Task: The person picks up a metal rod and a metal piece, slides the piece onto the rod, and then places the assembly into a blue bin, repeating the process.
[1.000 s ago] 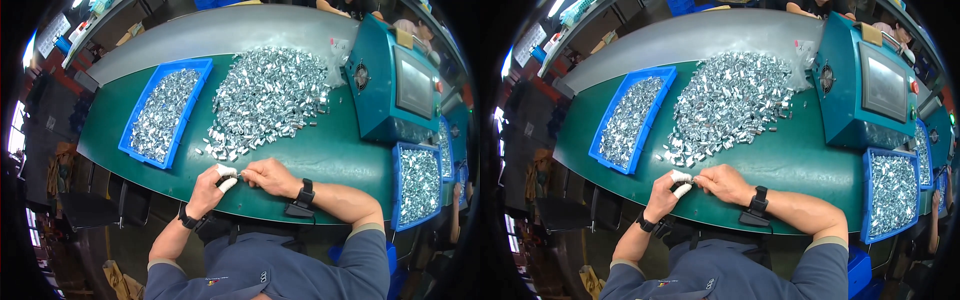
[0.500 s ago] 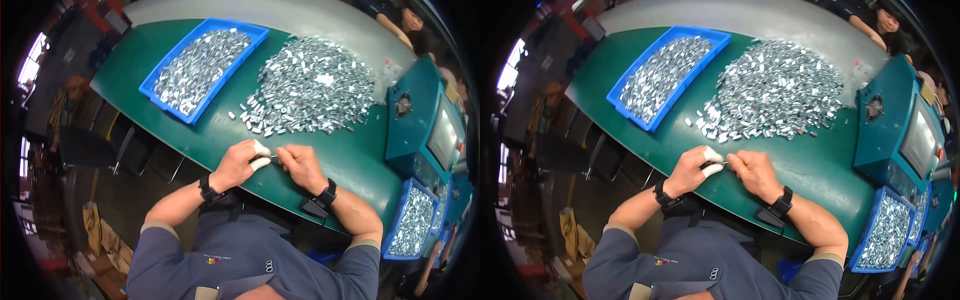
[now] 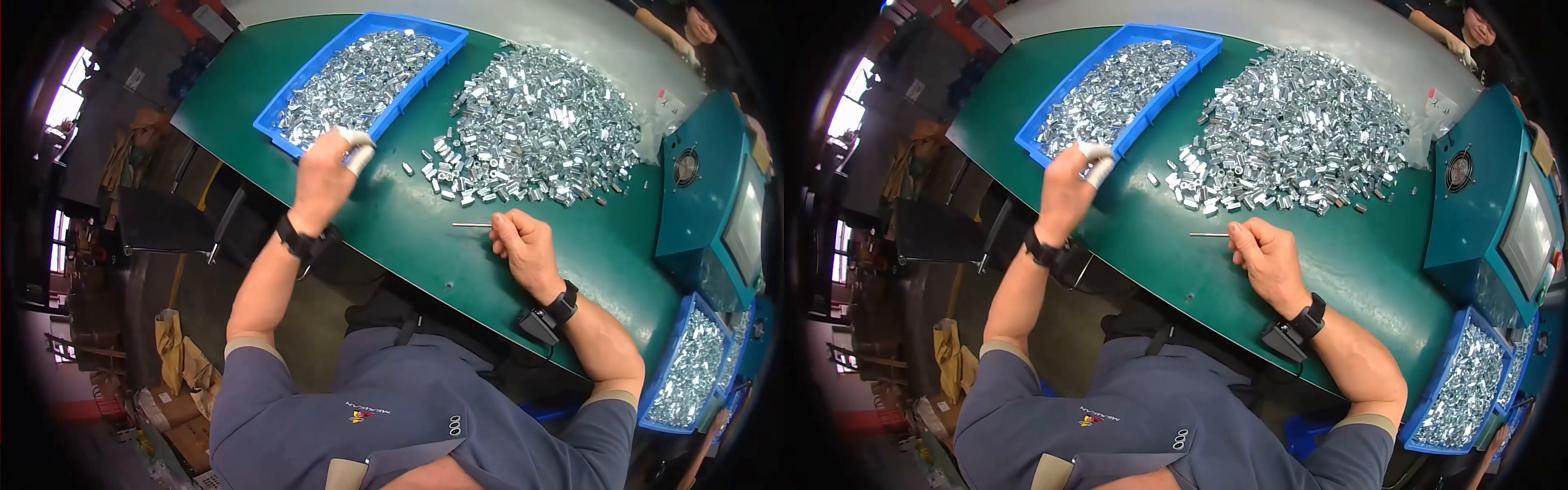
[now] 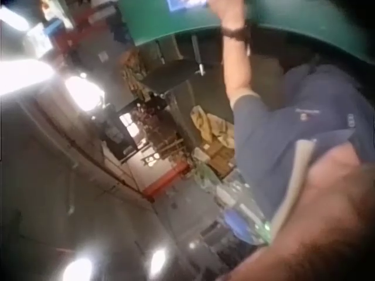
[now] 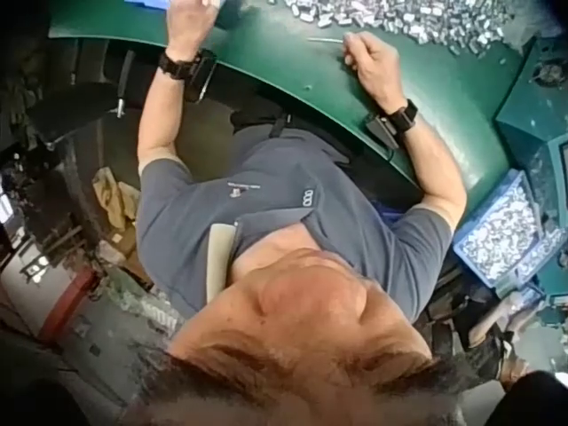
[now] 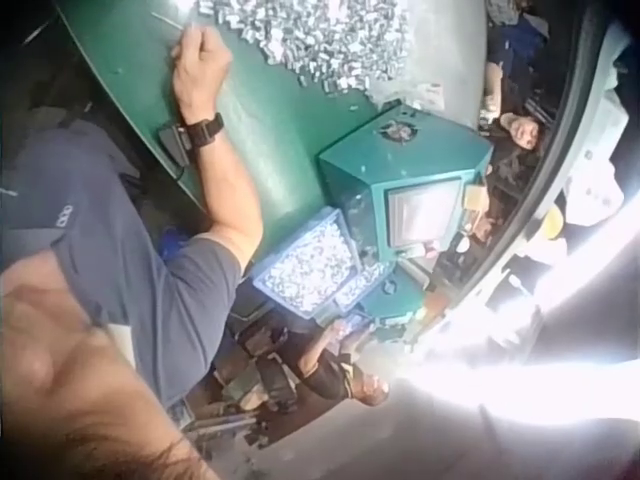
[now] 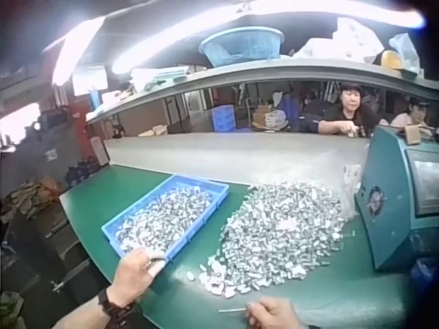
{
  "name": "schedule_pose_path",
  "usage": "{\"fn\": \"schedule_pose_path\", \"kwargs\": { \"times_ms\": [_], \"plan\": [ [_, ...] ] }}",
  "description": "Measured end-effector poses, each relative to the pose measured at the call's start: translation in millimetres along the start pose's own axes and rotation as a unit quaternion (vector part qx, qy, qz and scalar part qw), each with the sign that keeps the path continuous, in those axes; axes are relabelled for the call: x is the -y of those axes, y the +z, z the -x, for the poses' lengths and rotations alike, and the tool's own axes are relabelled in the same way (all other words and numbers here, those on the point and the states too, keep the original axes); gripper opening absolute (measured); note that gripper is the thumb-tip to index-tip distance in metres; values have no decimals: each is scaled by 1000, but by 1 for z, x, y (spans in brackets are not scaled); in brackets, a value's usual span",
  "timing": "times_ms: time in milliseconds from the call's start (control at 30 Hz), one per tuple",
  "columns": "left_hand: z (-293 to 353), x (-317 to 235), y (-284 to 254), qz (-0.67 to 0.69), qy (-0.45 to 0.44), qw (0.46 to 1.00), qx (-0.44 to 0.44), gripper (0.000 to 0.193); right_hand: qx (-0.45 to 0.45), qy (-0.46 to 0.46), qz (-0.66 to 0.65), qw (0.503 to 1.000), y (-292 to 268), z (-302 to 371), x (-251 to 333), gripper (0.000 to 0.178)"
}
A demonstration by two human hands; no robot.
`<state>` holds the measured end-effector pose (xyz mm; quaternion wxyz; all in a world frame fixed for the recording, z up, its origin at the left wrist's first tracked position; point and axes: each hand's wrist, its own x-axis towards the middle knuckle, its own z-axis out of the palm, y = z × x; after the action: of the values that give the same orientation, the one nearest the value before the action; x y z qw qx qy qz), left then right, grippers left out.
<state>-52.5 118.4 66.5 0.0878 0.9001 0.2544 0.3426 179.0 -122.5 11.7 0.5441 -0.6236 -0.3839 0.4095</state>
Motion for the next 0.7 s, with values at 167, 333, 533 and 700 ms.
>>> {"fn": "schedule_pose_path", "kwargs": {
  "times_ms": [167, 333, 533, 700],
  "plan": [
    [-12, 2, 8, -27, 56, 996, 62, 31, -1, 7, -13, 1000, 1, -1, -1, 32],
    [3, -9, 37, 20, 81, 983, 165, 27, -9, -18, -37, 999, 3, -2, -6, 24],
    [21, -49, 39, 144, 36, 971, 189, 16, -12, -16, -38, 999, 2, -3, -3, 19],
    [23, -73, 41, 203, 6, 957, 209, 18, -14, -16, -36, 999, 3, -2, -2, 18]
  ]
}}
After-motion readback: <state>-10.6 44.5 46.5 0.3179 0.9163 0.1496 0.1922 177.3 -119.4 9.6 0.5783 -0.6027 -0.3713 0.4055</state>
